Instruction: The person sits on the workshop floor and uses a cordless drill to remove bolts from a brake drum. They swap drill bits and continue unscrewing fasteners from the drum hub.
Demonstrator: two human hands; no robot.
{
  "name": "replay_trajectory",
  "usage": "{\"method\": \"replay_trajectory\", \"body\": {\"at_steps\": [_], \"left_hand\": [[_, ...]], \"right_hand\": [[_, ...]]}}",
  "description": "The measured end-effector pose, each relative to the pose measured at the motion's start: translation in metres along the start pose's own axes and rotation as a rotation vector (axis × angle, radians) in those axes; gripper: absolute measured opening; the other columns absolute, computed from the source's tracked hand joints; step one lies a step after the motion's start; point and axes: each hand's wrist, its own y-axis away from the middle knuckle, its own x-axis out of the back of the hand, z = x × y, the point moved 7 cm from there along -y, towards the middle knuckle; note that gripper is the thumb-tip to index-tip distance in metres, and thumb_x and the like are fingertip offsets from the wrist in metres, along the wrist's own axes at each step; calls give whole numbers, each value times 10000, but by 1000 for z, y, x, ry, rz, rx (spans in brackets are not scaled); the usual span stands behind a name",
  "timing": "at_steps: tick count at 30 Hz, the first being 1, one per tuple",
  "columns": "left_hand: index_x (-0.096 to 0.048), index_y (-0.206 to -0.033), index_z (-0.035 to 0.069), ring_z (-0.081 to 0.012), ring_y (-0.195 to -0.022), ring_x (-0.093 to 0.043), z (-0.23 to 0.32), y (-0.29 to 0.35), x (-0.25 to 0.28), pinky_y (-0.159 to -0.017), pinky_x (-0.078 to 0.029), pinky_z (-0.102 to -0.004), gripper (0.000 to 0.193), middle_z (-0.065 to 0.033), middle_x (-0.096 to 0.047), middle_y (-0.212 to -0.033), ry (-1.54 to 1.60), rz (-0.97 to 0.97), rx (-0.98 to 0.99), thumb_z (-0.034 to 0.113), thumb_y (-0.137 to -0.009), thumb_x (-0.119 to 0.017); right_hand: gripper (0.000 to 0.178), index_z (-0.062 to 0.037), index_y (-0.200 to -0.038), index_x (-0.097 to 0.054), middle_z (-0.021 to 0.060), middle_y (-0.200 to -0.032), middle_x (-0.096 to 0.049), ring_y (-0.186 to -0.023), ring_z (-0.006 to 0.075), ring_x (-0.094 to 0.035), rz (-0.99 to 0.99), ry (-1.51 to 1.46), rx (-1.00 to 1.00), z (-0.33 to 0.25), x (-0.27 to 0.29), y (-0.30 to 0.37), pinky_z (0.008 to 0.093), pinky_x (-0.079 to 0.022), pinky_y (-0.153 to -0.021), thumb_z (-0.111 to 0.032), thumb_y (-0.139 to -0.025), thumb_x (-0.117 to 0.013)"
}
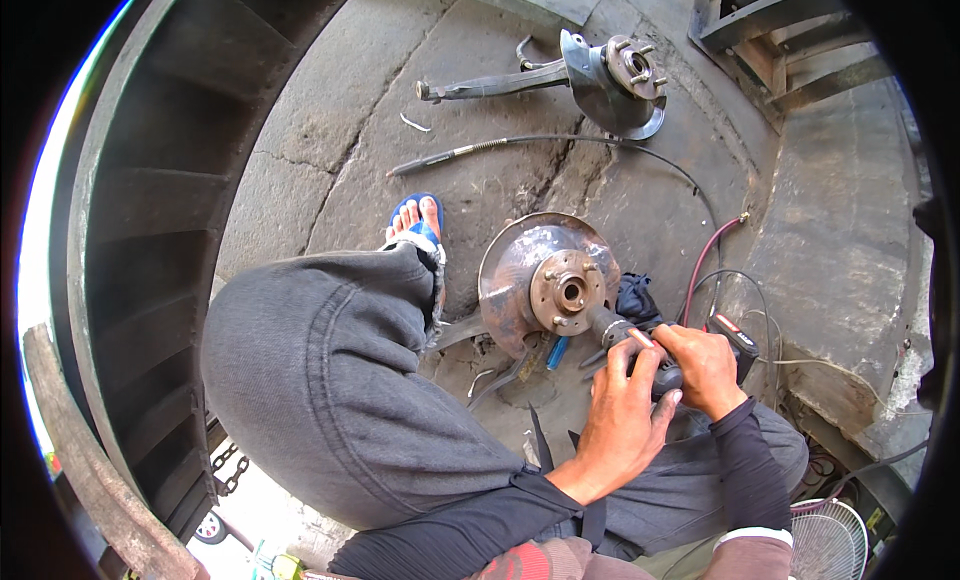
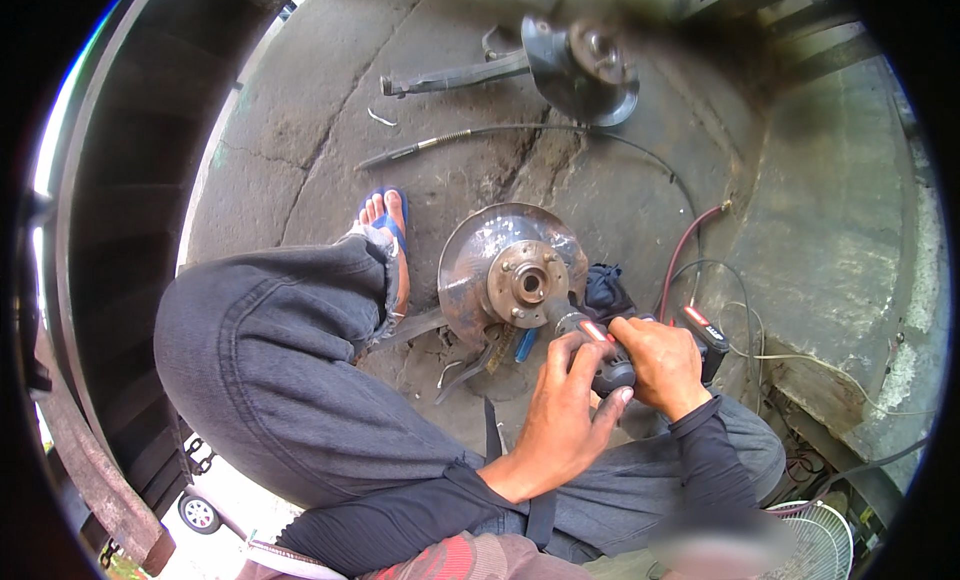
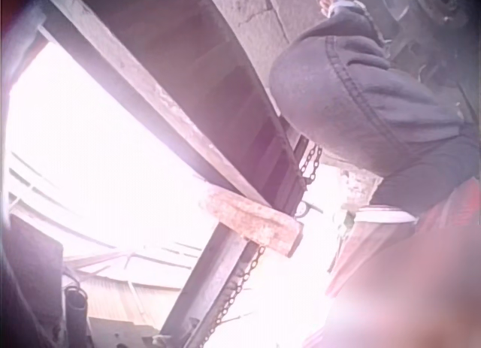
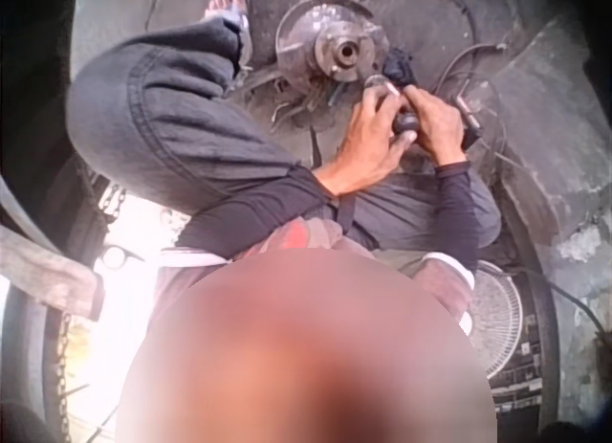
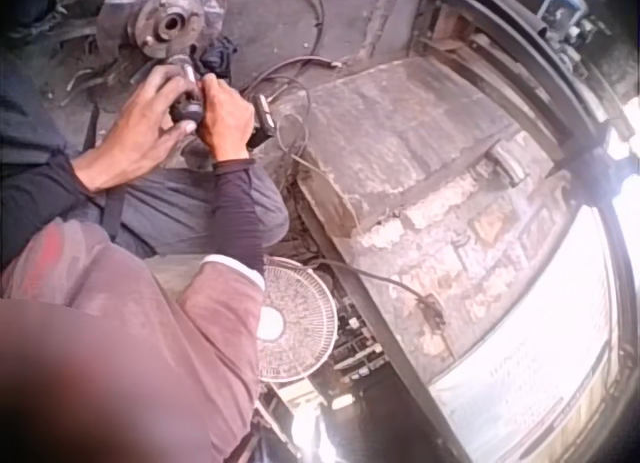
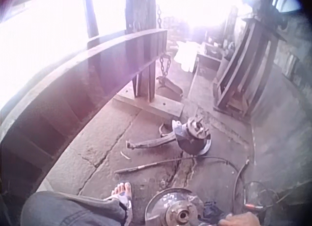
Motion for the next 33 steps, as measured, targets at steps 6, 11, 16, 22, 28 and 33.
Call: {"method": "replay_trajectory", "body": {"at_steps": [6, 11, 16, 22, 28, 33], "left_hand": [[-560, -1366, 27, -453, -1250, -559, 2, 0, 2, -1055, -465, -507, 517, -232, -489, -1406, 1, -11, 3, 105, -915, -799], [-560, -1365, 27, -450, -1246, -561, 1, 0, 0, -1055, -464, -507, 517, -232, -487, -1411, -2, -11, 10, 94, -912, -799], [-555, -1366, 27, -457, -1245, -563, -3, 0, -3, -1060, -466, -515, 527, -238, -485, -1410, 1, -4, 12, 72, -901, -798], [-549, -1370, 25, -475, -1258, -563, -4, -3, -3, -1052, -479, -520, 539, -247, -486, -1408, 3, 5, -7, 51, -890, -792], [-545, -1386, 24, -480, -1272, -557, -2, -5, -3, -1060, -476, -519, 558, -251, -488, -1408, 6, 9, -32, 41, -885, -790], [-547, -1389, 21, -479, -1278, -554, -3, -9, -4, -1075, -467, -522, 561, -255, -484, -1421, 7, 1, -31, 40, -884, -790]], "right_hand": [[374, -137, -1018, -627, 85, -874, -695, -886, 343, -728, 12, -51, -13, 0, 1, 1, 478, -550, -709, -124, -691, -808], [347, -132, -1025, -627, 82, -880, -696, -889, 341, -727, 3, -57, -28, 0, 0, 1, 480, -548, -712, -137, -718, -790], [334, -130, -1034, -628, 82, -884, -698, -888, 343, -722, -6, -30, -29, 1, -5, -1, 486, -543, -718, -142, -736, -778], [320, -129, -1041, -631, 84, -871, -690, -893, 343, -724, 23, -25, -8, 3, -6, -3, 486, -545, -721, -159, -755, -771], [369, -131, -1045, -632, 85, -891, -699, -897, 355, -725, 24, -38, -15, 7, -6, -6, 494, -548, -720, -147, -718, -802], [399, -129, -1046, -627, 90, -903, -702, -912, 372, -723, 19, -42, -22, 12, -7, -9, 500, -544, -723, -145, -696, -818]]}}
